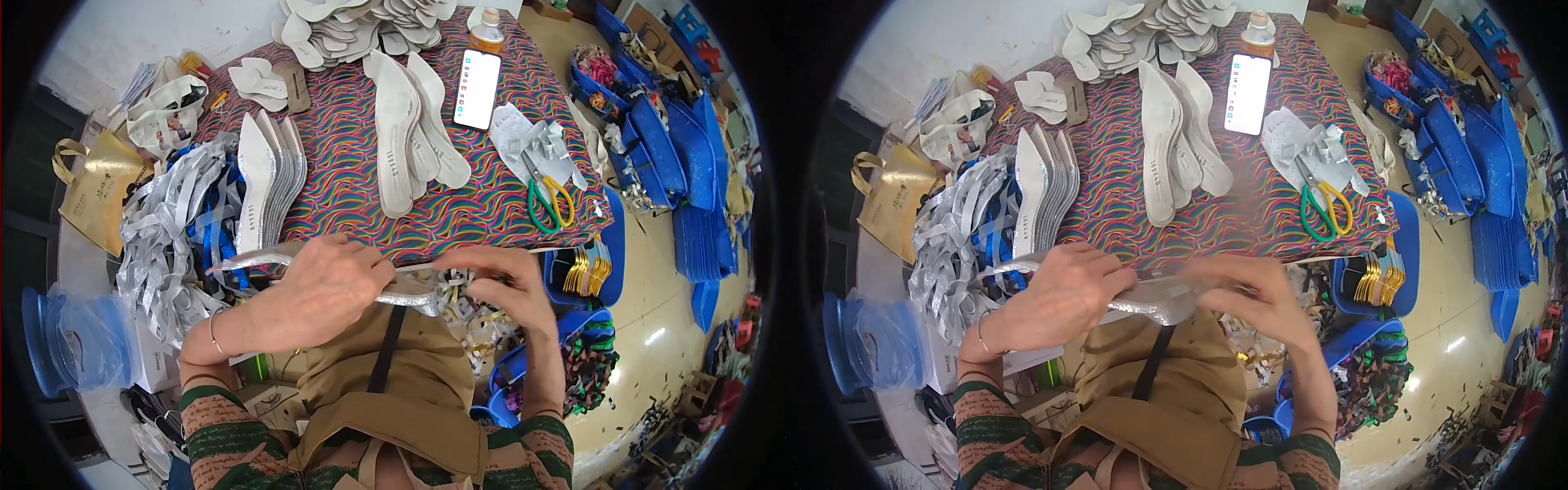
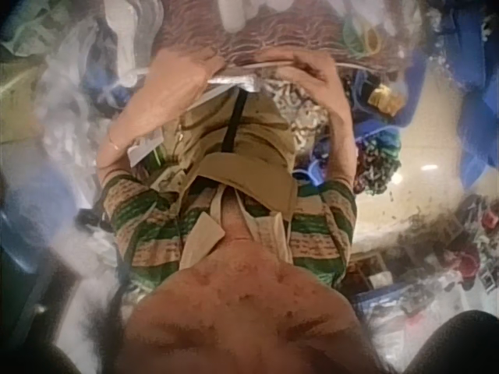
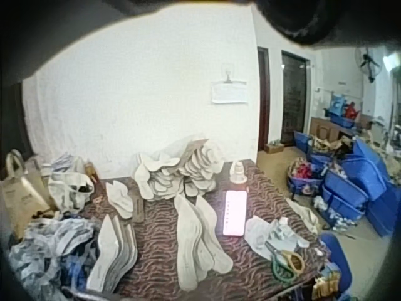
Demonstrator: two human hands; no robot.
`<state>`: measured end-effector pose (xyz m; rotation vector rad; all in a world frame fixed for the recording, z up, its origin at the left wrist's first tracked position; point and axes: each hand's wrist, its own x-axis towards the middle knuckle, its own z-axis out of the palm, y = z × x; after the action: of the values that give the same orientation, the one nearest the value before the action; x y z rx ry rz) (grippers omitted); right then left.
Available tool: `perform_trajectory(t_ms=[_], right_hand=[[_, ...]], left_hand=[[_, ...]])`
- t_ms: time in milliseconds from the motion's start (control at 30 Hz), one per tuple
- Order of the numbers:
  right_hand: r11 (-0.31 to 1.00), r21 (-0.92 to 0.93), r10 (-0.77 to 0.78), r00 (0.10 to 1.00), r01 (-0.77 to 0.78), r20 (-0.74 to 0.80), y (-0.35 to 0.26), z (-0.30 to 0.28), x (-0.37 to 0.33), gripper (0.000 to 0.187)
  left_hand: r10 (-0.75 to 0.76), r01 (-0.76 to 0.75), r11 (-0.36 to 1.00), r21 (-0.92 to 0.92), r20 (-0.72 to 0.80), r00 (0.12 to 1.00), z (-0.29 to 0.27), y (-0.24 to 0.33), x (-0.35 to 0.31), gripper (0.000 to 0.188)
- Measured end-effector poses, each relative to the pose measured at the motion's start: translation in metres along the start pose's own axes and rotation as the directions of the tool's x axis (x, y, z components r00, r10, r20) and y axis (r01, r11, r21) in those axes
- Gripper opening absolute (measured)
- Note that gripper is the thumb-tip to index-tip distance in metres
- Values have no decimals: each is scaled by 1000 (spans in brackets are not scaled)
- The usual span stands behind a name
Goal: The person sits at a workbench and assembles white shoe soles by hand. They pick up a sole, apply a silver glittery strip along the edge, and place the finished item on a stack. The process is repeated for multiple soles throughout the clip.
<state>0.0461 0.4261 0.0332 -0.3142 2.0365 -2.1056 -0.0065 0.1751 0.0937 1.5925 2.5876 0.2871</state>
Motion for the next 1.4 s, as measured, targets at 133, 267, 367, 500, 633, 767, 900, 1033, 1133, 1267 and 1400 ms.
perform_trajectory(t_ms=[133, 267, 367, 500, 633, 767, 900, 1033, 1133, 1267, 1400], right_hand=[[972, 197, 77, 961, -131, 264, 23, 12, 14, 21], [994, 6, 104, 980, -107, 167, 4, -16, 9, 10], [948, -318, -17, 1000, 9, -21, -12, -27, 3, 9], [980, 0, 199, 976, -200, -90, -7, -36, -11, 11], [972, 233, 108, 950, -38, -292, 19, -10, -33, 13], [896, 419, 91, 862, 147, -498, 36, 34, -37, 11], [833, 549, 222, 862, 76, -456, 41, 69, -35, 8], [818, 553, 138, 882, 156, -452, 48, 91, -18, 6], [890, 448, 107, 918, 83, -383, 49, 86, -20, 7], [946, 316, 55, 920, 76, -388, 54, 88, -29, 7], [980, 175, -17, 927, 89, -375, 52, 86, -30, 7]], left_hand=[[5, -4, 994, 105, -1, 1000, -23, 4, 6, 11], [-67, 58, 994, 97, 102, 993, -10, -4, -1, 12], [-136, 146, 987, -61, 145, 980, 11, -6, -5, 15], [-201, 273, 745, -609, 185, 962, 30, 3, -13, 22], [-333, 306, 267, -914, 210, 919, 52, 19, -20, 23], [-475, 187, -69, -980, 197, 858, 49, 28, -13, 19], [-541, 46, -173, -984, 134, 831, 48, 32, 6, 31], [-567, -62, -331, -942, 146, 810, 47, 35, 18, 35], [-615, -144, -290, -946, 69, 786, 50, 26, 16, 29], [-633, -226, -329, -917, 36, 773, 53, 19, 13, 27], [-527, -389, -579, -717, -35, 849, 62, 10, 15, 27]])
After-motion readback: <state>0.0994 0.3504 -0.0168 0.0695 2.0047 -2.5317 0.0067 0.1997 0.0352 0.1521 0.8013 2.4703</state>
